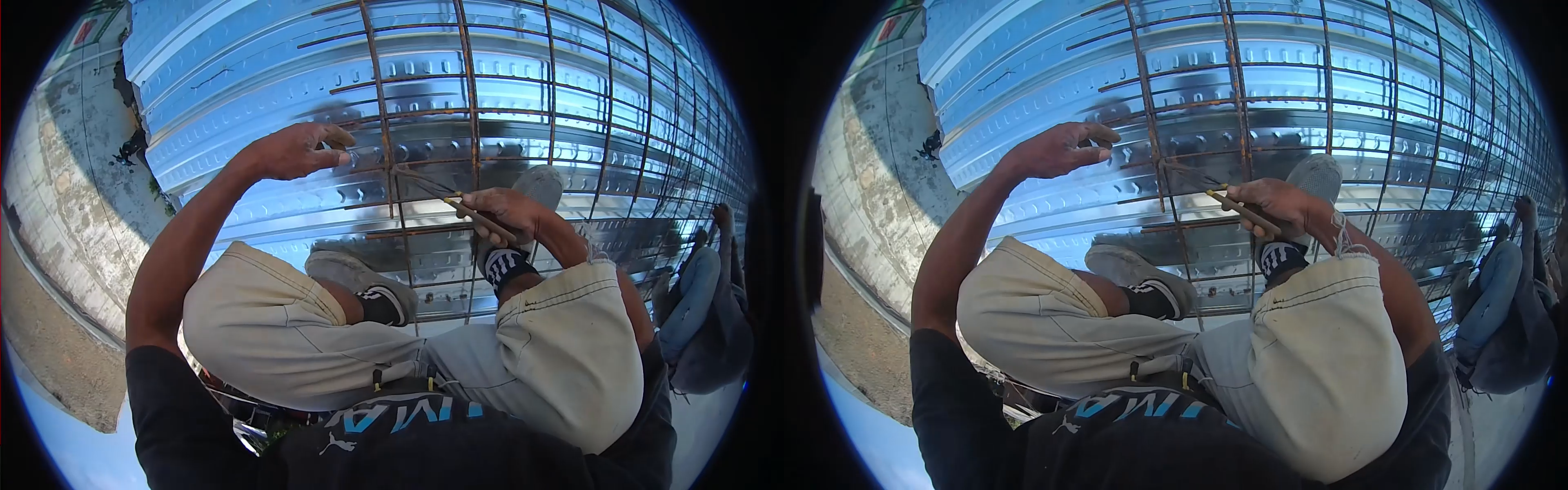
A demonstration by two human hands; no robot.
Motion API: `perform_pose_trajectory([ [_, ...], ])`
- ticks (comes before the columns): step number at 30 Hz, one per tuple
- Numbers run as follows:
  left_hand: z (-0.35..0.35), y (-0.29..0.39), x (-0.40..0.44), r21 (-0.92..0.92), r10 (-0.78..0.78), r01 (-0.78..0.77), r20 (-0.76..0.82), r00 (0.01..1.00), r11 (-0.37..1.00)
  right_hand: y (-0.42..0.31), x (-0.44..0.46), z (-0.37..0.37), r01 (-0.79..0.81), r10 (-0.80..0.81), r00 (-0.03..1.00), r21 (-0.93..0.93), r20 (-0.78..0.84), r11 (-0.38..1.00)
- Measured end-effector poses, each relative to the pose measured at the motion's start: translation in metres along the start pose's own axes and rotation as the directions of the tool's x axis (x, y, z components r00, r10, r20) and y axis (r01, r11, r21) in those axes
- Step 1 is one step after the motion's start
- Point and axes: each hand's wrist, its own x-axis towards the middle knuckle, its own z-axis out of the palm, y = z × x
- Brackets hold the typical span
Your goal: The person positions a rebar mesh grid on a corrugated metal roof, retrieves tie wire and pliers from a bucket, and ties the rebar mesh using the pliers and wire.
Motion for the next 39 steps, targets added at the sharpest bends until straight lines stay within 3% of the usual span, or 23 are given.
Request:
perform_pose_trajectory([
  [1, -0.006, 0.005, 0.001, 0.050, -0.005, 0.003, 0.047, 0.999, 0.999, 0.017, 0.011, -0.011, 0.028, -0.047, 0.993, 0.173, 0.107, 0.984],
  [4, -0.010, 0.020, 0.008, 0.153, -0.015, -0.004, 0.123, 0.992, 0.988, 0.019, 0.002, -0.007, 0.185, -0.185, 0.983, -0.091, 0.011, 0.979],
  [5, -0.009, 0.028, 0.011, 0.181, -0.017, -0.008, 0.137, 0.990, 0.984, 0.018, -0.005, -0.015, 0.229, -0.228, 0.973, -0.277, 0.034, 0.933],
  [6, -0.009, 0.041, 0.014, -0.085, -0.096, 0.113, 0.180, 0.979, 0.990, 0.009, -0.020, -0.006, 0.239, -0.265, 0.964, -0.370, -0.019, 0.898],
  [8, -0.006, 0.068, 0.021, -0.554, -0.206, 0.353, 0.310, 0.928, 0.754, -0.012, -0.054, 0.015, 0.232, -0.349, 0.930, -0.546, -0.120, 0.805],
  [10, 0.002, 0.088, 0.030, -0.610, -0.140, 0.372, 0.394, 0.908, 0.700, -0.019, -0.065, 0.029, 0.268, -0.467, 0.875, -0.674, -0.130, 0.688],
  [11, 0.006, 0.095, 0.034, -0.629, -0.100, 0.385, 0.438, 0.893, 0.676, -0.016, -0.066, 0.032, 0.313, -0.526, 0.843, -0.694, -0.112, 0.649],
  [13, 0.011, 0.107, 0.040, -0.569, -0.050, 0.328, 0.449, 0.892, 0.754, -0.008, -0.067, 0.032, 0.365, -0.608, 0.787, -0.718, -0.103, 0.593],
  [14, 0.015, 0.110, 0.042, -0.540, -0.025, 0.298, 0.454, 0.891, 0.787, -0.003, -0.069, 0.032, 0.371, -0.608, 0.781, -0.680, -0.140, 0.633],
  [17, 0.019, 0.104, 0.052, -0.669, -0.037, 0.290, 0.366, 0.930, 0.684, 0.011, -0.065, 0.027, 0.435, -0.625, 0.755, -0.564, -0.196, 0.702],
  [19, 0.016, 0.116, 0.055, -0.716, -0.060, 0.286, 0.324, 0.944, 0.637, 0.018, -0.063, 0.028, 0.434, -0.554, 0.782, -0.388, -0.286, 0.813],
  [20, 0.015, 0.118, 0.056, -0.689, -0.075, 0.278, 0.309, 0.948, 0.670, 0.022, -0.061, 0.029, 0.428, -0.508, 0.801, -0.291, -0.317, 0.856],
  [23, 0.010, 0.121, 0.061, -0.648, -0.102, 0.275, 0.292, 0.951, 0.711, 0.032, -0.058, 0.028, 0.428, -0.553, 0.709, -0.357, -0.438, 0.831],
  [26, 0.010, 0.134, 0.061, -0.587, -0.171, 0.239, 0.169, 0.971, 0.774, 0.033, -0.053, 0.022, 0.455, -0.624, 0.609, -0.428, -0.490, 0.781],
  [29, -0.001, 0.139, 0.061, -0.653, -0.248, 0.249, 0.096, 0.964, 0.715, 0.028, -0.044, 0.014, 0.416, -0.603, 0.591, -0.438, -0.536, 0.797],
  [30, -0.006, 0.140, 0.061, -0.680, -0.272, 0.235, 0.055, 0.961, 0.694, 0.027, -0.040, 0.010, 0.375, -0.661, 0.505, -0.549, -0.554, 0.747],
  [32, -0.020, 0.144, 0.059, -0.478, -0.234, 0.104, -0.222, 0.947, 0.872, 0.027, -0.034, 0.006, 0.250, -0.773, 0.330, -0.739, -0.542, 0.625],
  [33, -0.028, 0.148, 0.055, -0.355, -0.188, 0.055, -0.352, 0.917, 0.933, 0.025, -0.040, 0.006, 0.178, -0.780, 0.336, -0.777, -0.528, 0.603],
  [36, -0.040, 0.164, 0.025, -0.228, 0.112, -0.192, -0.320, 0.941, 0.955, 0.026, -0.023, -0.009, 0.215, -0.771, 0.224, -0.741, -0.596, 0.636],
  [37, -0.045, 0.177, 0.009, -0.141, 0.026, -0.047, -0.151, 0.988, 0.989, 0.023, -0.022, -0.008, 0.210, -0.754, 0.233, -0.725, -0.614, 0.656],
  [39, -0.033, 0.173, 0.000, -0.105, -0.002, -0.005, -0.064, 0.998, 0.994, 0.018, -0.013, -0.011, 0.383, -0.853, 0.080, -0.774, -0.516, 0.504],
])
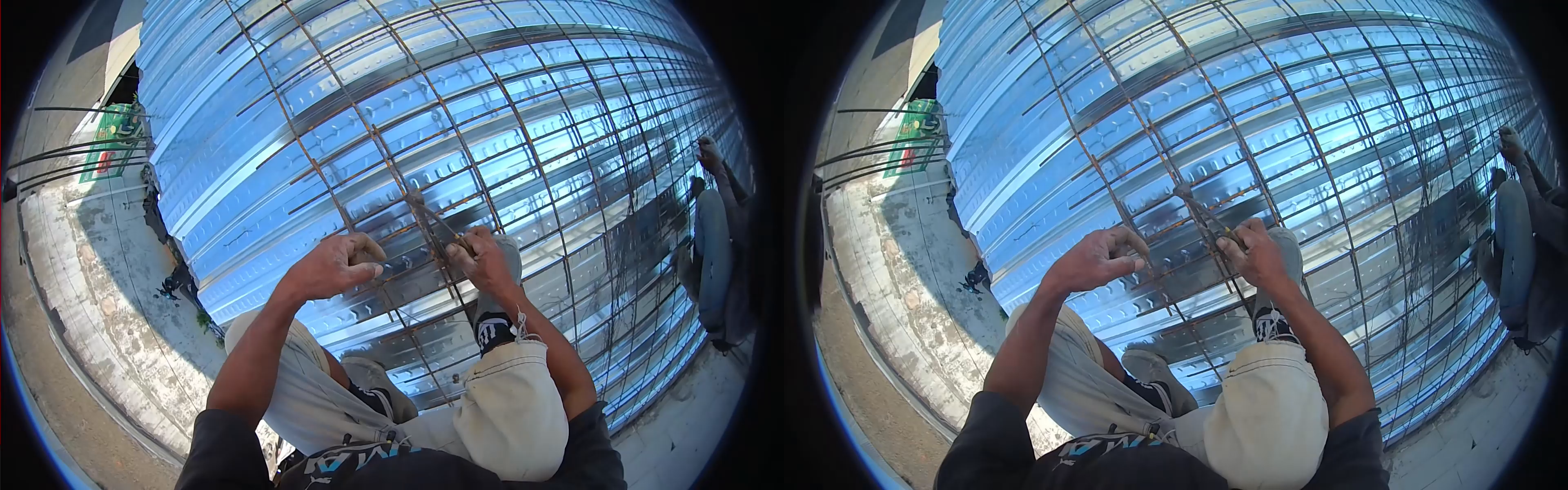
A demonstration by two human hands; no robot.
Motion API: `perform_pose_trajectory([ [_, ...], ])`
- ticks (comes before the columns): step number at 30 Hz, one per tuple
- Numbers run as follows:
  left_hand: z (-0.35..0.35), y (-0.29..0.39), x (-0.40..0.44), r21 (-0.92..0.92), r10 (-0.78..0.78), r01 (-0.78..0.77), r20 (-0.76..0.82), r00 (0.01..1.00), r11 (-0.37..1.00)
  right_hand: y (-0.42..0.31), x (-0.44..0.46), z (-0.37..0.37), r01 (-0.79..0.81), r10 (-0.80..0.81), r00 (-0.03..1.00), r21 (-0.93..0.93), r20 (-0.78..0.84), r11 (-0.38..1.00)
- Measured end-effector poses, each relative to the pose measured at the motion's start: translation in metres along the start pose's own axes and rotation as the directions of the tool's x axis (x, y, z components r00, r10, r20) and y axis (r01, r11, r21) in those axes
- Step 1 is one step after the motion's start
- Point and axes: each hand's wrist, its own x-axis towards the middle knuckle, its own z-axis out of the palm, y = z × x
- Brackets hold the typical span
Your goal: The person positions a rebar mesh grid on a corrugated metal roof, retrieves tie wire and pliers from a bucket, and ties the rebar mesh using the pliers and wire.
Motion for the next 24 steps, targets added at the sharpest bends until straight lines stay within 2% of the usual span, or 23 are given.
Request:
perform_pose_trajectory([
  [2, 0.014, -0.016, -0.003, 0.049, 0.006, -0.007, 0.017, 1.000, 0.999, 0.005, 0.014, 0.008, 0.214, -0.210, 0.977, 0.128, -0.040, 0.969],
  [5, 0.031, -0.040, 0.000, 0.084, 0.044, -0.043, -0.016, 0.999, 0.996, -0.028, 0.039, 0.011, 0.107, -0.161, 0.985, 0.520, 0.058, 0.848],
  [7, 0.033, -0.033, -0.010, 0.028, 0.007, -0.007, -0.006, 1.000, 1.000, -0.029, 0.069, 0.029, 0.235, -0.334, 0.940, 0.573, 0.071, 0.785],
  [8, 0.034, -0.031, -0.017, 0.035, 0.021, -0.020, -0.027, 0.999, 0.999, -0.033, 0.080, 0.036, 0.157, -0.313, 0.934, 0.586, 0.174, 0.795],
  [12, 0.038, -0.047, -0.044, -0.024, -0.039, 0.038, -0.076, 0.996, 0.999, -0.083, 0.115, 0.057, -0.040, -0.216, 0.876, 0.512, 0.431, 0.858],
  [15, 0.042, -0.063, -0.063, -0.048, -0.049, 0.041, -0.180, 0.982, 0.998, -0.108, 0.139, 0.081, 0.283, -0.442, 0.821, 0.415, 0.360, 0.865],
  [16, 0.044, -0.064, -0.070, -0.075, -0.058, 0.044, -0.196, 0.979, 0.996, -0.116, 0.149, 0.088, 0.263, -0.432, 0.796, 0.402, 0.424, 0.877],
  [19, 0.048, -0.058, -0.093, -0.133, -0.073, 0.041, -0.242, 0.967, 0.990, -0.136, 0.173, 0.117, 0.411, -0.486, 0.743, 0.259, 0.460, 0.874],
  [20, 0.053, -0.059, -0.098, -0.143, -0.068, 0.032, -0.255, 0.965, 0.989, -0.141, 0.178, 0.127, 0.633, -0.621, 0.696, 0.101, 0.360, 0.767],
  [23, 0.065, -0.059, -0.112, -0.151, -0.107, 0.069, -0.261, 0.959, 0.986, -0.134, 0.196, 0.159, 0.601, -0.585, 0.736, 0.068, 0.340, 0.796],
  [24, 0.066, -0.055, -0.118, -0.166, -0.133, 0.092, -0.256, 0.957, 0.982, -0.135, 0.198, 0.165, 0.654, -0.623, 0.726, -0.012, 0.290, 0.756],
])
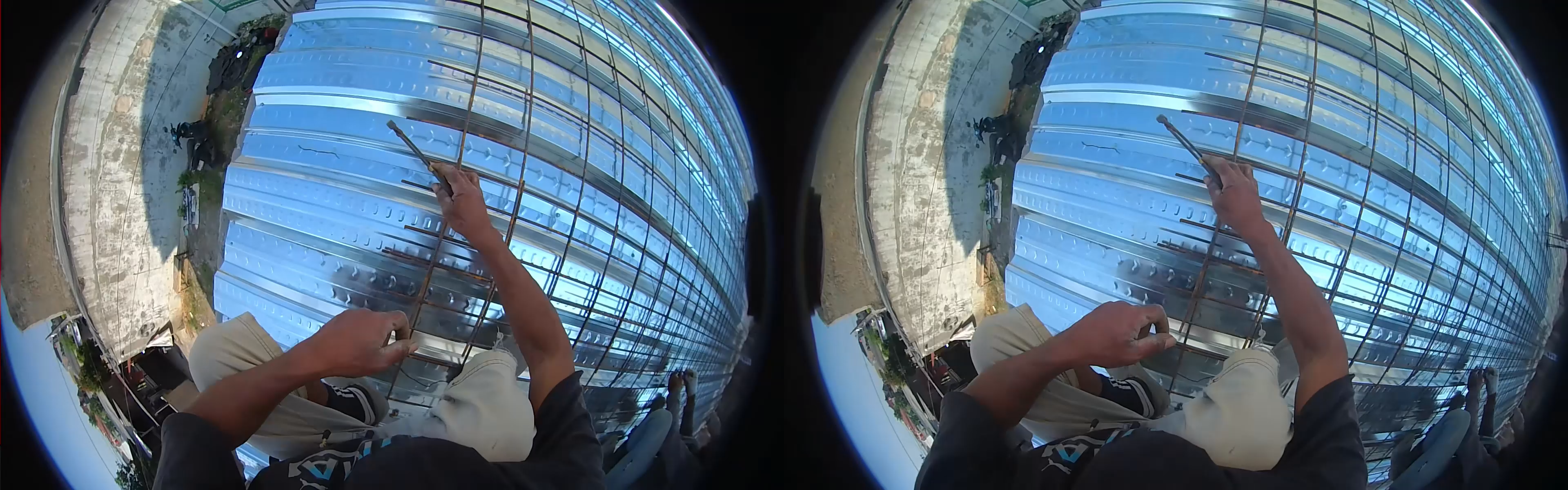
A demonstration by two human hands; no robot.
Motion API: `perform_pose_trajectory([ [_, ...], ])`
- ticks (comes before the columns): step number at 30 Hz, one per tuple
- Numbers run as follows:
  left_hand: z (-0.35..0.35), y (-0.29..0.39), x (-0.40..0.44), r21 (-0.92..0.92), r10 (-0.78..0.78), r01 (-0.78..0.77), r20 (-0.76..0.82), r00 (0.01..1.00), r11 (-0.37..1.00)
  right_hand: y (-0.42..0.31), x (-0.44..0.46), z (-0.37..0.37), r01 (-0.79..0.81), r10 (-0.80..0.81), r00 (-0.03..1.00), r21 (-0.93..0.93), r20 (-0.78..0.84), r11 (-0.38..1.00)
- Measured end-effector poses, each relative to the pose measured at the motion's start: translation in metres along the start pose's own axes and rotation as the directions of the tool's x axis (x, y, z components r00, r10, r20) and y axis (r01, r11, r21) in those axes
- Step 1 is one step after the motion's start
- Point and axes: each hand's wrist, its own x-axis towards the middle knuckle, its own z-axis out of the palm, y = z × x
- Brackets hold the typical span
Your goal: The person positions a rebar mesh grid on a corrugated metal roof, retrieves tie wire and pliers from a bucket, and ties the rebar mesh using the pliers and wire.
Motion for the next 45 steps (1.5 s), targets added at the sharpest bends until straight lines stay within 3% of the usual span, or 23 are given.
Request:
perform_pose_trajectory([
  [3, 0.003, 0.008, -0.018, -0.054, -0.019, 0.019, -0.014, 1.000, 0.998, -0.009, 0.012, 0.004, 0.008, 0.007, 0.998, -0.251, 0.057, 0.968],
  [6, 0.007, 0.021, -0.039, -0.098, 0.029, -0.033, -0.046, 0.999, 0.995, -0.042, 0.037, -0.014, -0.182, 0.275, 0.921, -0.320, 0.275, 0.930],
  [10, 0.019, 0.031, -0.058, -0.013, 0.076, -0.078, -0.095, 0.993, 0.997, -0.048, 0.066, -0.014, -0.018, 0.158, 0.934, -0.399, 0.321, 0.917],
  [16, 0.024, 0.036, -0.064, 0.023, 0.051, -0.048, -0.146, 0.988, 0.999, -0.033, 0.094, -0.003, 0.096, 0.188, 0.873, -0.537, 0.450, 0.838],
  [31, 0.023, 0.027, -0.061, -0.026, 0.220, -0.230, -0.207, 0.953, 0.973, -0.028, 0.076, -0.029, 0.004, 0.255, 0.886, -0.556, 0.388, 0.831],
  [34, 0.020, 0.031, -0.053, -0.004, 0.191, -0.207, -0.364, 0.911, 0.978, -0.033, 0.049, -0.066, -0.169, 0.294, 0.927, -0.443, 0.232, 0.881],
  [37, 0.006, 0.043, -0.046, -0.038, -0.042, 0.028, -0.440, 0.897, 0.999, 0.013, 0.018, -0.095, -0.299, 0.308, 0.950, -0.388, -0.040, 0.872],
  [41, -0.007, 0.049, -0.026, -0.231, -0.125, -0.031, -0.629, 0.767, 0.972, 0.083, -0.020, -0.159, -0.484, 0.380, 0.874, -0.480, -0.302, 0.732],
  [45, -0.027, 0.057, -0.004, -0.466, -0.213, -0.172, -0.662, 0.719, 0.868, 0.134, -0.053, -0.210, -0.587, 0.386, 0.808, -0.550, -0.445, 0.594],
])
